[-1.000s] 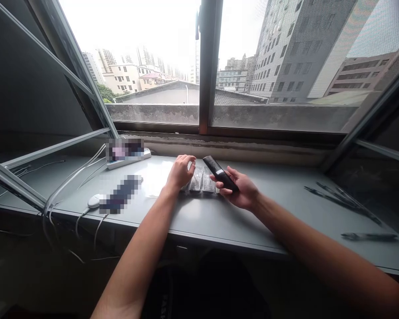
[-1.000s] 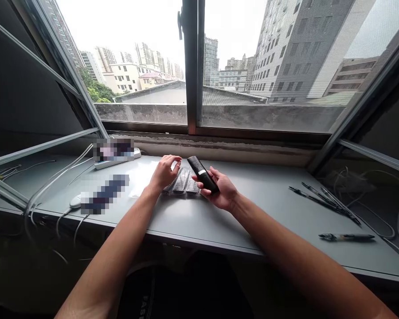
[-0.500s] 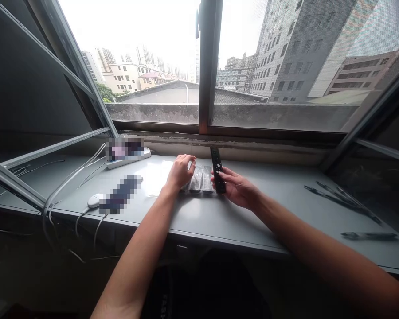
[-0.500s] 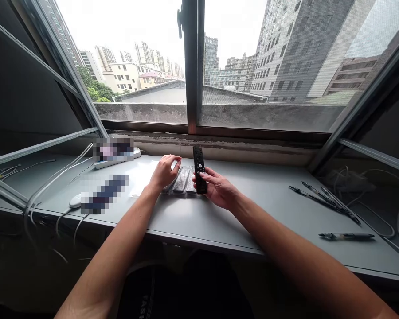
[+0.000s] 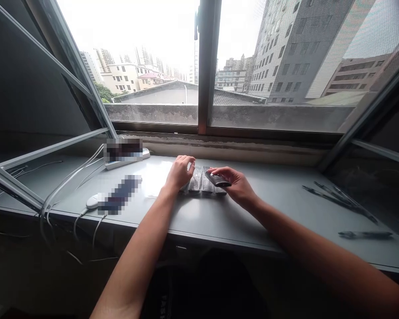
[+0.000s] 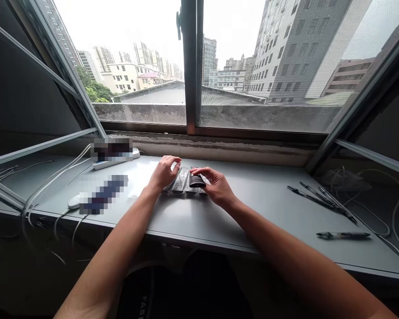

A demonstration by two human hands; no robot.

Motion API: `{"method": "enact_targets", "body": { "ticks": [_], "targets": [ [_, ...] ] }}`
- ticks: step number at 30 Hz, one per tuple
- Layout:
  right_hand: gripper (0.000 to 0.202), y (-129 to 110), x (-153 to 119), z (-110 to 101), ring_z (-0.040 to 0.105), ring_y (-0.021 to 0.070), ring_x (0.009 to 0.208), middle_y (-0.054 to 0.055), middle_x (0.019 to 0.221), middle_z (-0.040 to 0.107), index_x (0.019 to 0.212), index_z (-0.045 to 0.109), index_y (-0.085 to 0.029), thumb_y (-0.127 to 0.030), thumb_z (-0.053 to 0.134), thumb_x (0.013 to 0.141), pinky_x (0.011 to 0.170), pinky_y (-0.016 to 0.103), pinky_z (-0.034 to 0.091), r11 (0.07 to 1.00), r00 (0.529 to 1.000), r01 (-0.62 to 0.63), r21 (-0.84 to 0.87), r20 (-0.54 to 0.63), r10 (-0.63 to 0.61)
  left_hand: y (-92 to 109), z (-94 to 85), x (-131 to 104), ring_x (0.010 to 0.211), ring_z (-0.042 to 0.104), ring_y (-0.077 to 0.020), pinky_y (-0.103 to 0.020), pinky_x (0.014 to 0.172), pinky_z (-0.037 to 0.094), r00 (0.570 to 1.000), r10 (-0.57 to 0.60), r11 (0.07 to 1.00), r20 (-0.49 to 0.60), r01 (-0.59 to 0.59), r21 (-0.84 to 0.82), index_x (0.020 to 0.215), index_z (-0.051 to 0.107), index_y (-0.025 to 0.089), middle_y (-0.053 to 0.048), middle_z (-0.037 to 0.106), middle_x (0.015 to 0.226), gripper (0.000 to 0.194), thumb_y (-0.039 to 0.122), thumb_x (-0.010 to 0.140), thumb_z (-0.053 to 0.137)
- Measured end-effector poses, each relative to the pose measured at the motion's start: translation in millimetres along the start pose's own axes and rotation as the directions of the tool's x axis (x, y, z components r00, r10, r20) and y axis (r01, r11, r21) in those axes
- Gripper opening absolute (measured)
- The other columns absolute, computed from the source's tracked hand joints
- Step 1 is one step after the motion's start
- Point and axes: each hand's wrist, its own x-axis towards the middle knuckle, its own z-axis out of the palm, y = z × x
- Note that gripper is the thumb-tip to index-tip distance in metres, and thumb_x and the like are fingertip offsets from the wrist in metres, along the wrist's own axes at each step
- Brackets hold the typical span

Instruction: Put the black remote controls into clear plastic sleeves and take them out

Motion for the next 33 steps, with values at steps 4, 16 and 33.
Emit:
{"method": "enact_targets", "body": {
  "ticks": [4, 16, 33],
  "targets": [
    [0.036, 2, 2, -4, 0.073, 0.0274, 0.115, 0.008, 0.117, 0.081, 0.113, 0.079, -0.024, -0.042, 0.094, 0.085, 0.11, 0.048, 0.055, 0.999, 0.996, -0.043, 0.018, -0.076, 0.044, 2, -2.1, 0, 0.113, 0.067, -0.0291, -0.047, 0.106, 0.055, 1.0, -0.011, 1.0, 0.006, 0.011, -0.013, 0.112, 0.074, 0.022, -0.01, 0.078, 0.115, 0.02, 0.018, 0.103, 0.057],
    [0.089, 7, 17, -50, 0.076, 0.0259, 0.084, 0.007, 0.102, 0.081, 0.174, 0.032, -0.022, -0.039, 0.075, 0.098, 0.076, 0.037, 0.062, 0.82, 0.84, -0.528, -0.218, -0.272, 0.469, -7, -6.7, -7, 0.115, 0.067, -0.0297, -0.047, 0.108, 0.054, 0.995, -0.091, 0.996, 0.032, 0.091, 0.015, 0.114, 0.074, 0.021, -0.01, 0.079, 0.115, 0.021, 0.017, 0.102, 0.058],
    [0.065, 34, 18, -84, 0.076, 0.0285, 0.1, 0.011, 0.111, 0.082, 0.16, 0.055, -0.017, -0.045, 0.066, 0.103, 0.086, 0.035, 0.054, 0.384, 0.873, -0.462, -0.799, -0.336, 0.353, -4, -4.8, -5, 0.114, 0.067, -0.0307, -0.047, 0.106, 0.053, 0.993, -0.1, 0.995, 0.058, 0.1, 0.009, 0.112, 0.075, 0.02, -0.011, 0.079, 0.114, 0.02, 0.016, 0.101, 0.059]
  ]
}}
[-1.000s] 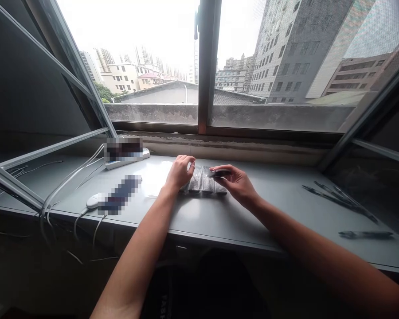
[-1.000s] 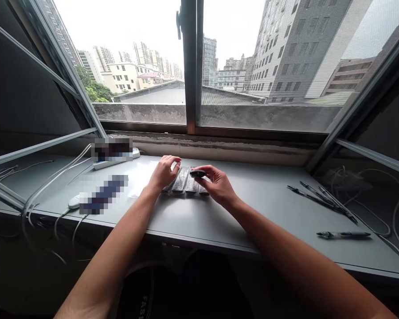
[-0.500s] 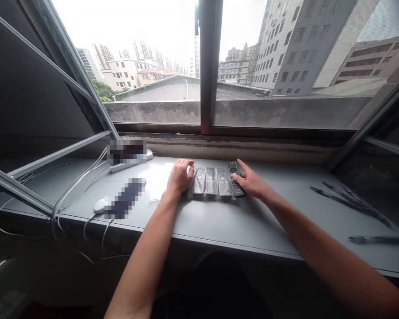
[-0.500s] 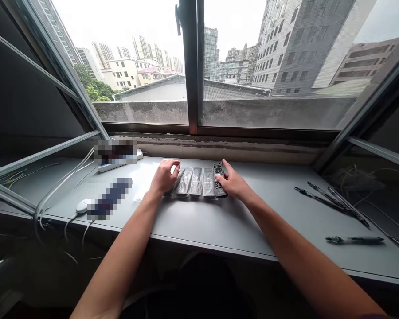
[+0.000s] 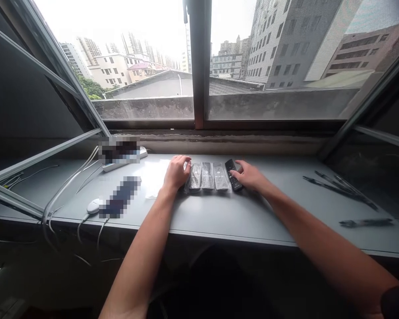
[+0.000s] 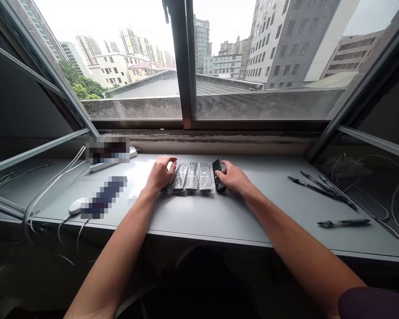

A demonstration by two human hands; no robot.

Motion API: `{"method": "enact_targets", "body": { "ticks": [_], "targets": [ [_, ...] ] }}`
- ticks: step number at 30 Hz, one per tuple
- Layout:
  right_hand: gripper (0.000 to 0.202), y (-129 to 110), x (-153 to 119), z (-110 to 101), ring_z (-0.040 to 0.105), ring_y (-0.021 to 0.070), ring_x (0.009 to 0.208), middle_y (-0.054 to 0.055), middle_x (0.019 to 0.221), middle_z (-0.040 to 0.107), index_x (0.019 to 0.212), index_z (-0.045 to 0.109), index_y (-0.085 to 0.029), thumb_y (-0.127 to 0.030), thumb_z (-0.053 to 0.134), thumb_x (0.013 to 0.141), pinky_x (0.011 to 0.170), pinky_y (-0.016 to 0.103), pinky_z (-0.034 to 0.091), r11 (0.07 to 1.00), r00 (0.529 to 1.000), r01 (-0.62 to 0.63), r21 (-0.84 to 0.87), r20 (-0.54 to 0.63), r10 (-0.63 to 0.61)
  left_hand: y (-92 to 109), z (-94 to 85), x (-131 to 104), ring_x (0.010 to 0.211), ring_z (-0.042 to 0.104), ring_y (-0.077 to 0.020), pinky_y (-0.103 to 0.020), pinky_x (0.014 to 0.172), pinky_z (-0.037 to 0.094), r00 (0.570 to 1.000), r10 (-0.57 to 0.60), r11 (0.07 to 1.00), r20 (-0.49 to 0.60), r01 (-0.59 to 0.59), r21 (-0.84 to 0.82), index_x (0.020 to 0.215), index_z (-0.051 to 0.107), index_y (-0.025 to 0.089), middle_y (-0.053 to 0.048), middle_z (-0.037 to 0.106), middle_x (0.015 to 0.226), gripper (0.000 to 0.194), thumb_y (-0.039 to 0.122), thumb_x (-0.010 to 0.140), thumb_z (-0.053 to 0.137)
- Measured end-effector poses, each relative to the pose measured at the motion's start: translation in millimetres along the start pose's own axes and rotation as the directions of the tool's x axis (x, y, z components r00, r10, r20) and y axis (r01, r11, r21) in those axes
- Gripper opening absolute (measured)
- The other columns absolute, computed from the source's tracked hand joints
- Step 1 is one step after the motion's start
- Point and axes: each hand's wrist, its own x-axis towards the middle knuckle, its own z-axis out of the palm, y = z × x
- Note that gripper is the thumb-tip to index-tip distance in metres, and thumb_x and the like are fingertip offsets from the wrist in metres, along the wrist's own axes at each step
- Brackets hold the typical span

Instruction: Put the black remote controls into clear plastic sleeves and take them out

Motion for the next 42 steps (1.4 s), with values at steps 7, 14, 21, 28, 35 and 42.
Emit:
{"method": "enact_targets", "body": {
  "ticks": [7, 14, 21, 28, 35, 42],
  "targets": [
    [0.054, 2, -2, 3, 0.075, 0.0278, 0.089, 0.008, 0.092, 0.08, 0.148, 0.064, -0.015, -0.048, 0.062, 0.105, 0.074, 0.034, 0.05, 0.993, 0.995, 0.102, -0.06, 0.012, -0.101, 0, 1.9, -2, 0.114, 0.068, -0.0298, -0.046, 0.106, 0.054, 1.0, 0.003, 1.0, 0.023, -0.003, -0.005, 0.111, 0.076, 0.02, -0.011, 0.079, 0.113, 0.02, 0.017, 0.102, 0.059],
    [0.031, -3, -10, -3, 0.074, 0.0284, 0.104, 0.012, 0.12, 0.079, 0.122, 0.077, -0.021, -0.03, 0.052, 0.107, 0.089, 0.039, 0.054, 0.957, 0.955, 0.287, -0.051, -0.069, -0.29, -2, 3.8, -2, 0.114, 0.067, -0.0296, -0.046, 0.106, 0.054, 1.0, 0.005, 1.0, 0.029, -0.005, 0.0, 0.113, 0.076, 0.02, -0.01, 0.079, 0.113, 0.021, 0.018, 0.102, 0.058],
    [0.031, -14, -16, -15, 0.066, 0.0303, 0.108, 0.01, 0.108, 0.076, 0.101, 0.078, -0.024, -0.049, 0.061, 0.106, 0.097, 0.044, 0.053, 0.83, 0.831, 0.553, 0.068, 0.029, -0.556, -2, 1.9, -3, 0.115, 0.068, -0.0288, -0.044, 0.108, 0.054, 1.0, -0.008, 1.0, 0.019, 0.008, -0.009, 0.112, 0.077, 0.021, -0.01, 0.079, 0.113, 0.021, 0.017, 0.102, 0.058],
    [0.046, -23, -25, -25, 0.06, 0.0323, 0.108, 0.009, 0.101, 0.072, 0.096, 0.075, -0.025, -0.066, 0.089, 0.081, 0.093, 0.043, 0.051, 0.787, 0.753, 0.593, 0.169, 0.231, -0.616, 1, 0.6, -2, 0.114, 0.068, -0.029, -0.046, 0.107, 0.055, 0.999, -0.02, 1.0, 0.033, 0.02, -0.001, 0.111, 0.077, 0.021, -0.01, 0.079, 0.113, 0.022, 0.017, 0.101, 0.058],
    [0.026, -21, -24, -18, 0.06, 0.0307, 0.11, 0.009, 0.103, 0.072, 0.094, 0.076, -0.025, -0.05, 0.082, 0.091, 0.099, 0.045, 0.05, 0.804, 0.751, 0.559, 0.203, 0.286, -0.595, 0, 0.4, -2, 0.113, 0.068, -0.03, -0.047, 0.106, 0.054, 1.0, 0.007, 1.0, 0.005, -0.007, -0.012, 0.11, 0.076, 0.021, -0.011, 0.079, 0.113, 0.021, 0.016, 0.1, 0.058],
    [0.027, -22, -24, -17, 0.059, 0.0315, 0.112, 0.009, 0.1, 0.071, 0.087, 0.078, -0.025, -0.051, 0.082, 0.092, 0.099, 0.045, 0.051, 0.8, 0.741, 0.567, 0.196, 0.304, -0.599, 5, -2.3, -1, 0.115, 0.067, -0.0294, -0.046, 0.108, 0.054, 1.0, 0.008, 0.999, 0.023, -0.008, -0.031, 0.112, 0.076, 0.021, -0.01, 0.079, 0.115, 0.022, 0.014, 0.101, 0.059]
  ]
}}
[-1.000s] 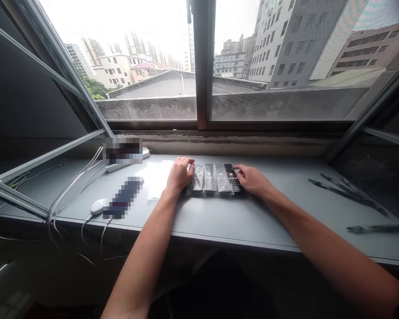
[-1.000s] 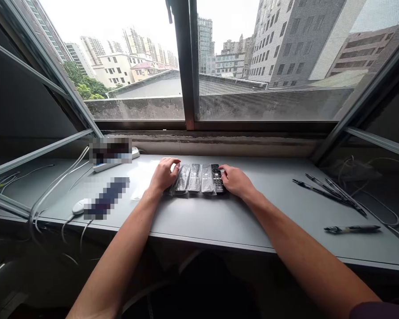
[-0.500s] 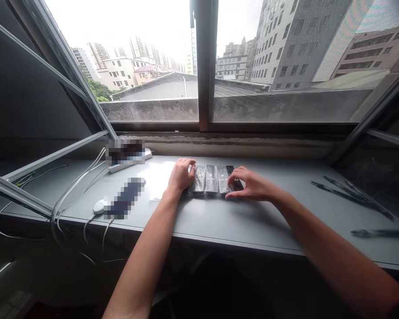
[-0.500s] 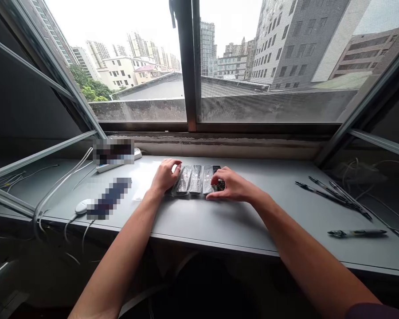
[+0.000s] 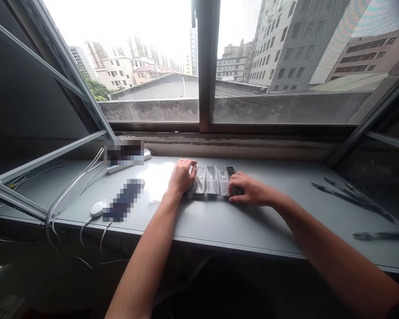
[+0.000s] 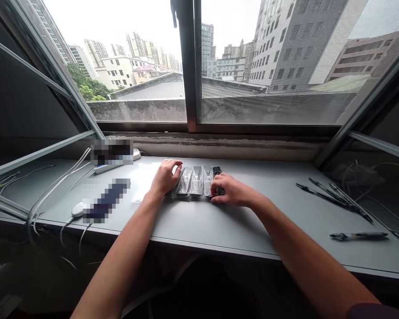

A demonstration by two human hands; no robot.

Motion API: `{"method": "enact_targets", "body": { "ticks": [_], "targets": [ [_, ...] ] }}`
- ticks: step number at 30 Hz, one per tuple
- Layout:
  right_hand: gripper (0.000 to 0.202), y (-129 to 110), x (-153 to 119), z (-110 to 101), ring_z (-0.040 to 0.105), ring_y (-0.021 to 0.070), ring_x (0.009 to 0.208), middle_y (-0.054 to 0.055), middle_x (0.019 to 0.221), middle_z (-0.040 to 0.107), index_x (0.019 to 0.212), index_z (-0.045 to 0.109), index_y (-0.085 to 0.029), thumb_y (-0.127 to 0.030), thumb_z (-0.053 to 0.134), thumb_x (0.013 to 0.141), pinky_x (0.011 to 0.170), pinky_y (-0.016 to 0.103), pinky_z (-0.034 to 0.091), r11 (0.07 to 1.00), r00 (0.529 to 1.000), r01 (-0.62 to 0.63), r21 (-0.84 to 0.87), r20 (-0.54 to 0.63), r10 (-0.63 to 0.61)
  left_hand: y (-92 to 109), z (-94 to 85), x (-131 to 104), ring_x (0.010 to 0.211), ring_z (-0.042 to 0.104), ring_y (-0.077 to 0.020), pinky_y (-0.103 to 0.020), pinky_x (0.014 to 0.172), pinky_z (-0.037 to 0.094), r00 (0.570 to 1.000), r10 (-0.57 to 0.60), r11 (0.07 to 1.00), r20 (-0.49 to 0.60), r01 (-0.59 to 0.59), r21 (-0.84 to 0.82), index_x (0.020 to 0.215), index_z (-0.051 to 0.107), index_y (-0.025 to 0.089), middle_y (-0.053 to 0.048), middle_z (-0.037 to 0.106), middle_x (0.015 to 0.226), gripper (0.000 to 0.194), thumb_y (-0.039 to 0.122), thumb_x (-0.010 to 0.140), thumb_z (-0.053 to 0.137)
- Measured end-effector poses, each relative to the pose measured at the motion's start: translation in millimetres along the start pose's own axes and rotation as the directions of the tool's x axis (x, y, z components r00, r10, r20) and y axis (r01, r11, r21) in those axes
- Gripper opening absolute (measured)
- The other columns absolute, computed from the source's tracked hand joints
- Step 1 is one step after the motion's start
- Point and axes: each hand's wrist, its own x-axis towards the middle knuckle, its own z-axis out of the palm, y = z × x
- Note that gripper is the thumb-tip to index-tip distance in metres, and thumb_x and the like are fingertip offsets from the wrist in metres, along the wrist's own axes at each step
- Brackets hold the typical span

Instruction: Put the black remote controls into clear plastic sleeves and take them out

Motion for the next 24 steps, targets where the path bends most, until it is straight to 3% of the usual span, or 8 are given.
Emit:
{"method": "enact_targets", "body": {
  "ticks": [7, 14, 16, 20, 24],
  "targets": [
    [0.022, -8, -1, -3, 0.065, 0.0292, 0.106, 0.009, 0.102, 0.072, 0.085, 0.075, -0.025, -0.045, 0.078, 0.095, 0.098, 0.044, 0.054, 0.999, 1.0, 0.006, 0.032, -0.018, -0.005, 6, -3.7, 0, 0.117, 0.067, -0.0268, -0.045, 0.106, 0.056, 0.997, 0.071, 0.995, -0.012, -0.072, -0.063, 0.113, 0.075, 0.022, -0.008, 0.079, 0.114, 0.022, 0.016, 0.104, 0.057],
    [0.038, -21, -2, -3, 0.069, 0.028, 0.107, 0.012, 0.125, 0.071, 0.088, 0.066, -0.023, -0.059, 0.073, 0.097, 0.094, 0.043, 0.06, 0.96, 0.981, -0.031, 0.278, -0.176, 0.083, 14, -0.9, 0, 0.112, 0.072, -0.0245, -0.041, 0.102, 0.057, 0.996, 0.093, 0.983, -0.012, -0.094, -0.158, 0.114, 0.076, 0.023, -0.008, 0.08, 0.114, 0.022, 0.022, 0.108, 0.055],
    [0.042, -20, -1, 0, 0.068, 0.0298, 0.116, 0.013, 0.133, 0.07, 0.09, 0.063, -0.024, -0.064, 0.073, 0.096, 0.099, 0.045, 0.059, 0.945, 0.956, -0.059, 0.321, -0.256, 0.147, 16, 1.9, 0, 0.104, 0.075, -0.0231, -0.038, 0.096, 0.058, 0.999, 0.042, 0.981, 0.021, -0.037, -0.19, 0.118, 0.076, 0.023, -0.007, 0.081, 0.112, 0.023, 0.023, 0.107, 0.055],
    [0.048, -19, 2, 8, 0.065, 0.0322, 0.129, 0.014, 0.135, 0.069, 0.092, 0.059, -0.025, -0.071, 0.073, 0.094, 0.111, 0.049, 0.056, 0.918, 0.879, -0.057, 0.393, -0.417, 0.233, 28, 6.5, 7, 0.08, 0.076, -0.0222, -0.035, 0.085, 0.057, 0.986, -0.14, 0.972, 0.088, 0.154, -0.175, 0.116, 0.077, 0.026, -0.003, 0.081, 0.086, 0.022, 0.028, 0.107, 0.057],
    [0.043, -23, 3, 13, 0.061, 0.0341, 0.14, 0.014, 0.134, 0.065, 0.091, 0.059, -0.026, -0.067, 0.071, 0.098, 0.113, 0.051, 0.058, 0.921, 0.872, 0.073, 0.381, -0.473, 0.127, 49, 12.8, 25, 0.071, 0.077, -0.0221, -0.034, 0.08, 0.058, 0.933, -0.339, 0.867, 0.122, 0.36, -0.344, 0.112, 0.075, 0.024, -0.005, 0.08, 0.082, 0.032, 0.048, 0.11, 0.054]
  ]
}}
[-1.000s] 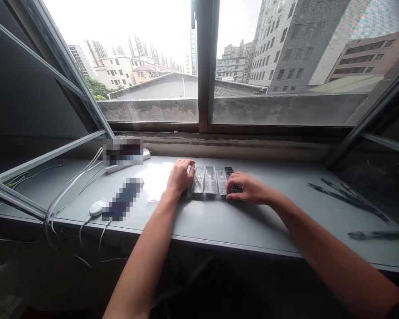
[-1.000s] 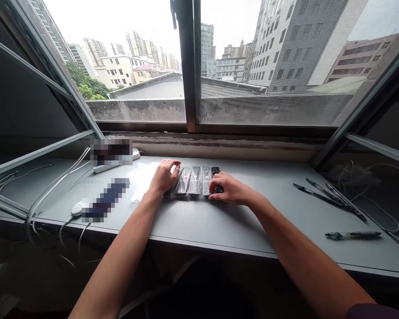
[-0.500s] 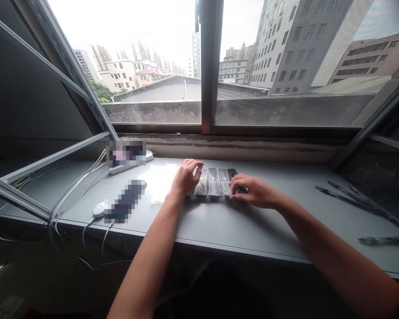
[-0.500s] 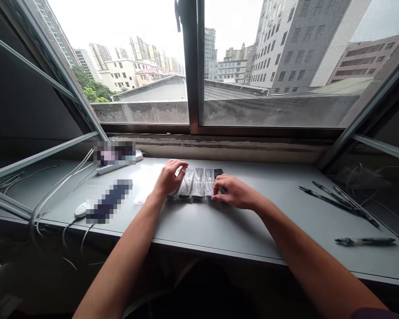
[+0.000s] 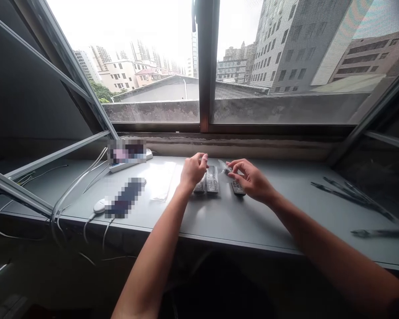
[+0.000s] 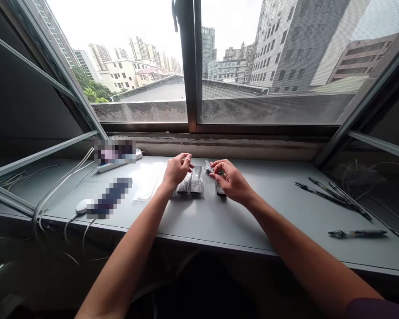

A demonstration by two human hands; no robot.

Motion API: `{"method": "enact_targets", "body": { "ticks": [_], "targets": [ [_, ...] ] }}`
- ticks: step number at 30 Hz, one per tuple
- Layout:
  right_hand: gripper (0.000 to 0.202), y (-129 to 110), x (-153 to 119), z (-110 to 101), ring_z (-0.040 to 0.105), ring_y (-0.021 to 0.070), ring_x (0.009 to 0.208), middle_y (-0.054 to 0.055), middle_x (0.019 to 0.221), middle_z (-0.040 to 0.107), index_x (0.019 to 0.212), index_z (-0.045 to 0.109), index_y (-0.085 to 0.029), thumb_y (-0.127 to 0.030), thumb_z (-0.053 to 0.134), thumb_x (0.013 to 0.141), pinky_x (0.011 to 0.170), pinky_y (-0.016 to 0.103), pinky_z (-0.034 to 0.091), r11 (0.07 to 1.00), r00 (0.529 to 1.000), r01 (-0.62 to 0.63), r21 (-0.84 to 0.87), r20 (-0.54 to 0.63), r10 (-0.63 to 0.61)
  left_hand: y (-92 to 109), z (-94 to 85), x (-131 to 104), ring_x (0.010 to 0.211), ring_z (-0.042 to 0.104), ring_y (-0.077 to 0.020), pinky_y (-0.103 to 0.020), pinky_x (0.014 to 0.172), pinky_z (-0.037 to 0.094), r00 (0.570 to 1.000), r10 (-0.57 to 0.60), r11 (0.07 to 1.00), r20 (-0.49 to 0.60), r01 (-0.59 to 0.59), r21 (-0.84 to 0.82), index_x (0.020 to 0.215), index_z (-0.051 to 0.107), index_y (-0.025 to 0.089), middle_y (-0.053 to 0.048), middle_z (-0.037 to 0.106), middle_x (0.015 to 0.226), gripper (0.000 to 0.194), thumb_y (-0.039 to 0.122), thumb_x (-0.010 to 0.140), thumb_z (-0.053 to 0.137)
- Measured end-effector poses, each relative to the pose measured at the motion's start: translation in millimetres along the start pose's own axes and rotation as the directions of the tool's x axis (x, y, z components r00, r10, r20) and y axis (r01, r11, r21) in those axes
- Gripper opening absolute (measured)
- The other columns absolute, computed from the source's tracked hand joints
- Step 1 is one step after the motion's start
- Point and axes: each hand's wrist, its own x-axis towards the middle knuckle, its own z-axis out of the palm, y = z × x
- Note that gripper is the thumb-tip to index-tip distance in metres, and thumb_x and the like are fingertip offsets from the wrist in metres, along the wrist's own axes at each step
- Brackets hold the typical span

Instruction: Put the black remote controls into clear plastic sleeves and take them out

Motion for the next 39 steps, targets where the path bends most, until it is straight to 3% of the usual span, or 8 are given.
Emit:
{"method": "enact_targets", "body": {
  "ticks": [8, 13, 17, 20, 24, 29, 34, 39],
  "targets": [
    [0.031, -8, -4, 5, 0.069, 0.0338, 0.128, 0.011, 0.12, 0.068, 0.09, 0.063, -0.028, -0.057, 0.07, 0.102, 0.106, 0.055, 0.065, 0.988, 0.989, 0.127, -0.088, 0.088, -0.119, 8, 28.0, 21, 0.077, 0.079, -0.0258, -0.034, 0.069, 0.062, 0.91, -0.3, 0.837, 0.287, 0.396, -0.379, 0.129, 0.067, 0.013, -0.019, 0.082, 0.102, 0.06, 0.058, 0.093, 0.081],
    [0.027, -10, -4, 3, 0.068, 0.036, 0.135, 0.011, 0.114, 0.07, 0.09, 0.067, -0.03, -0.052, 0.068, 0.104, 0.111, 0.056, 0.061, 0.97, 0.971, 0.204, -0.132, 0.153, -0.183, 0, 32.2, 21, 0.104, 0.079, -0.0305, -0.037, 0.084, 0.064, 0.941, -0.272, 0.841, 0.199, 0.333, -0.426, 0.143, 0.064, 0.016, -0.021, 0.075, 0.136, 0.073, 0.063, 0.09, 0.082],
    [0.023, -12, 1, 5, 0.064, 0.0367, 0.142, 0.01, 0.111, 0.072, 0.091, 0.069, -0.031, -0.046, 0.064, 0.108, 0.116, 0.057, 0.055, 0.949, 0.931, 0.291, -0.119, 0.264, -0.253, -9, 30.8, 16, 0.122, 0.074, -0.0295, -0.038, 0.1, 0.061, 0.968, -0.219, 0.737, 0.118, 0.244, -0.63, 0.149, 0.06, 0.019, -0.019, 0.074, 0.139, 0.077, 0.046, 0.085, 0.093],
    [0.022, -14, 8, 10, 0.062, 0.0365, 0.143, 0.011, 0.119, 0.072, 0.093, 0.068, -0.03, -0.049, 0.072, 0.103, 0.12, 0.057, 0.053, 0.954, 0.949, 0.285, -0.096, 0.171, -0.266, -10, 28.2, 10, 0.117, 0.076, -0.0268, -0.038, 0.101, 0.062, 0.966, -0.255, 0.65, 0.043, 0.204, -0.732, 0.155, 0.054, 0.019, -0.019, 0.075, 0.138, 0.086, 0.039, 0.083, 0.096],
    [0.046, -15, 21, 21, 0.061, 0.0339, 0.143, 0.013, 0.149, 0.061, 0.123, 0.061, -0.029, -0.059, 0.079, 0.094, 0.116, 0.053, 0.058, 0.993, 0.984, 0.06, 0.1, -0.174, -0.042, 4, 24.2, 1, 0.121, 0.076, -0.0255, -0.036, 0.1, 0.064, 0.967, -0.252, 0.511, 0.027, 0.157, -0.845, 0.16, 0.048, 0.024, -0.016, 0.07, 0.149, 0.087, 0.035, 0.086, 0.094],
    [0.071, -13, 27, 33, 0.078, 0.0264, 0.109, 0.01, 0.134, 0.072, 0.147, 0.048, -0.029, -0.056, 0.083, 0.091, 0.099, 0.045, 0.068, 0.756, 0.913, -0.398, 0.52, 0.141, 0.383, 21, 20.3, -9, 0.136, 0.068, -0.0251, -0.036, 0.11, 0.06, 0.97, -0.242, 0.464, 0.004, 0.12, -0.878, 0.16, 0.049, 0.03, -0.011, 0.063, 0.158, 0.082, 0.028, 0.089, 0.091],
    [0.053, -14, 10, 37, 0.078, 0.0231, 0.084, 0.011, 0.109, 0.08, 0.134, 0.067, -0.022, -0.049, 0.086, 0.093, 0.071, 0.034, 0.068, 0.608, 0.83, -0.553, 0.57, 0.441, 0.341, 15, 18.1, -7, 0.136, 0.067, -0.0254, -0.033, 0.103, 0.061, 0.97, -0.243, 0.438, -0.025, 0.087, -0.895, 0.155, 0.054, 0.03, -0.009, 0.059, 0.161, 0.079, 0.022, 0.085, 0.091],
    [0.033, -9, -1, 40, 0.079, 0.0237, 0.085, 0.01, 0.093, 0.08, 0.116, 0.076, -0.016, -0.043, 0.081, 0.098, 0.087, 0.04, 0.068, 0.514, 0.831, -0.553, 0.655, 0.476, 0.287, 11, 16.6, -6, 0.118, 0.072, -0.0211, -0.027, 0.093, 0.059, 0.975, -0.211, 0.39, -0.071, 0.017, -0.921, 0.143, 0.063, 0.026, -0.007, 0.072, 0.138, 0.081, 0.021, 0.07, 0.099]
  ]
}}
